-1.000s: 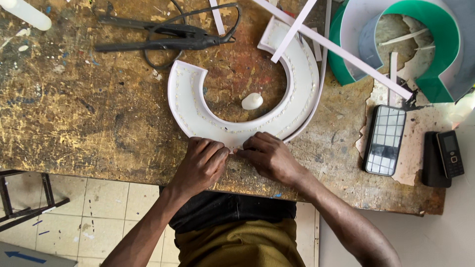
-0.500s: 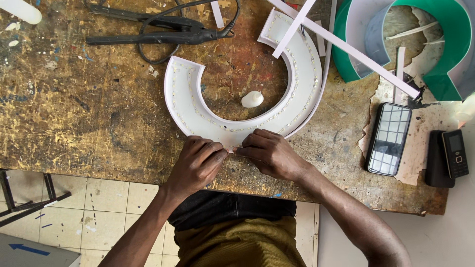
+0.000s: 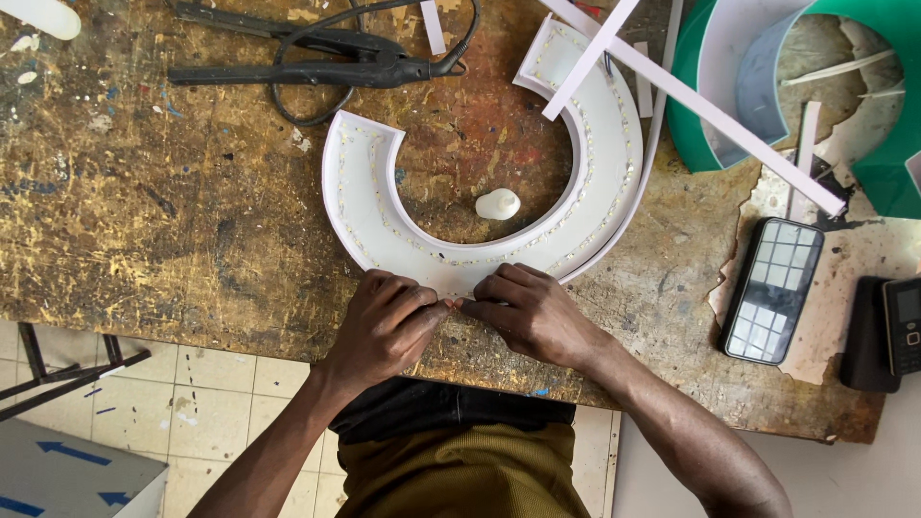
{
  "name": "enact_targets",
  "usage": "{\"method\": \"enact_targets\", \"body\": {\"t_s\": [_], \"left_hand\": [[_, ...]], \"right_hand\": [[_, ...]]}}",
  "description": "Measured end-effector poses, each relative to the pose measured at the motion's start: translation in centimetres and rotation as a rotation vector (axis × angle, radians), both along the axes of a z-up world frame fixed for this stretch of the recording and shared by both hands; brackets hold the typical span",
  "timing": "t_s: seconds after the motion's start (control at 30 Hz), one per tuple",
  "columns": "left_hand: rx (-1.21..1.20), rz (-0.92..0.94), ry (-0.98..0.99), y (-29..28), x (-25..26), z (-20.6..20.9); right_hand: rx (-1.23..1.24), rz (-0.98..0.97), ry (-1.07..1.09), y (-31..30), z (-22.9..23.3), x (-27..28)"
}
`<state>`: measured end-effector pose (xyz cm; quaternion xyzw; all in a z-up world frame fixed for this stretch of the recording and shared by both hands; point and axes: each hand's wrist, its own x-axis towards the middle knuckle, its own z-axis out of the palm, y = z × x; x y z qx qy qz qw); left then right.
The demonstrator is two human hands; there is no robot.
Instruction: The person applies glue from a white bottle to a curved white plastic frame and presses a flexible LED strip into place. They continue to apply adhesive and secure the strip along the curve of the frame, working on a cluttered wooden workbench.
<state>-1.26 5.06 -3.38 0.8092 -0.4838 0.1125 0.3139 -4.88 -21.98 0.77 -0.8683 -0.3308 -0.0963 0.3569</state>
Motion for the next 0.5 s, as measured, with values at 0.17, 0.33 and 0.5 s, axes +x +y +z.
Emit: {"method": "enact_targets", "body": {"t_s": [0.17,0.33,0.5], "left_hand": [[0.019,0.004,-0.011,-0.5,0.3,1.0],[0.048,0.016,-0.007,-0.2,-0.1,0.7],[0.069,-0.033,0.028,0.3,-0.4,0.1]], "right_hand": [[-0.035,-0.022,-0.008,0.2,1.4,0.2],[-0.112,-0.039,-0.071,0.0,1.1,0.1],[-0.087,-0.028,-0.005,0.1,1.2,0.6]]}}
